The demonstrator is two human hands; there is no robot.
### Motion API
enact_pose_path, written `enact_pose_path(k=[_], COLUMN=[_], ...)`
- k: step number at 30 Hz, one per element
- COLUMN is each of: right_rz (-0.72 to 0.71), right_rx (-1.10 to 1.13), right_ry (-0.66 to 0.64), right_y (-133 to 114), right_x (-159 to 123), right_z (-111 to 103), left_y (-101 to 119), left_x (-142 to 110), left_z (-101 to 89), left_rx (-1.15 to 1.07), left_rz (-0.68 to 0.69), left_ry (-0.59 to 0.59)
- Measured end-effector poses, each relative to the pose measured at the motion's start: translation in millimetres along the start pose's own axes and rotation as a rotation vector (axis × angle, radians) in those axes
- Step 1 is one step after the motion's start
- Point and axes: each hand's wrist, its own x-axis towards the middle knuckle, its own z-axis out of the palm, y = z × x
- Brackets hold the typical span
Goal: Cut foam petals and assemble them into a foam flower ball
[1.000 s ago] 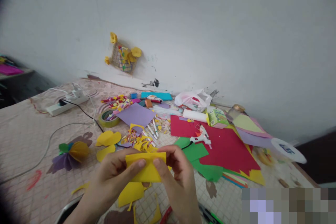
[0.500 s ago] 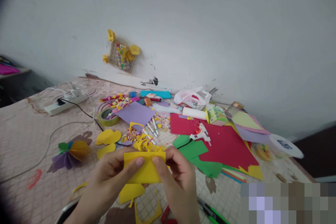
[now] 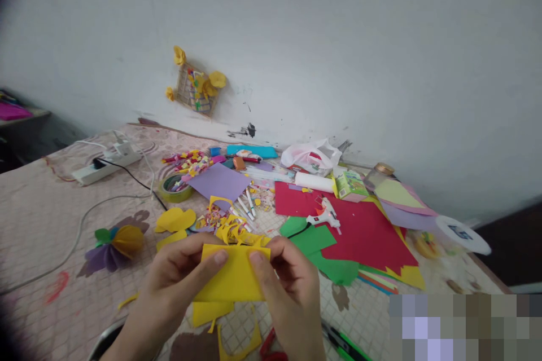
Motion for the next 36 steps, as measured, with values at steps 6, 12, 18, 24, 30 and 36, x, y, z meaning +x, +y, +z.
enact_pose_path(k=[6,12,18,24,30,36], right_rz=[0.019,0.013,0.002,-0.003,0.001,-0.005], right_rx=[0.048,0.024,-0.012,0.019,0.026,0.024], right_ry=[0.035,0.043,0.057,0.052,0.039,0.034], right_y=[-3.0,-3.7,-3.9,-4.7,-4.3,-5.3], right_x=[-3.1,-4.3,-4.7,-4.7,-5.1,-5.3], right_z=[2.9,2.8,2.7,2.5,1.5,1.5], left_y=[2.8,3.6,3.2,1.1,1.2,2.2], left_x=[-1.3,-2.7,-1.9,-2.9,-3.2,-1.8], left_z=[-1.1,-0.4,-0.9,-1.3,-1.2,-0.3], left_rx=[-0.017,-0.006,0.007,0.021,0.027,0.010], left_rz=[-0.028,-0.025,-0.046,-0.040,-0.053,-0.045], left_ry=[0.006,0.014,0.019,0.017,0.024,0.012])
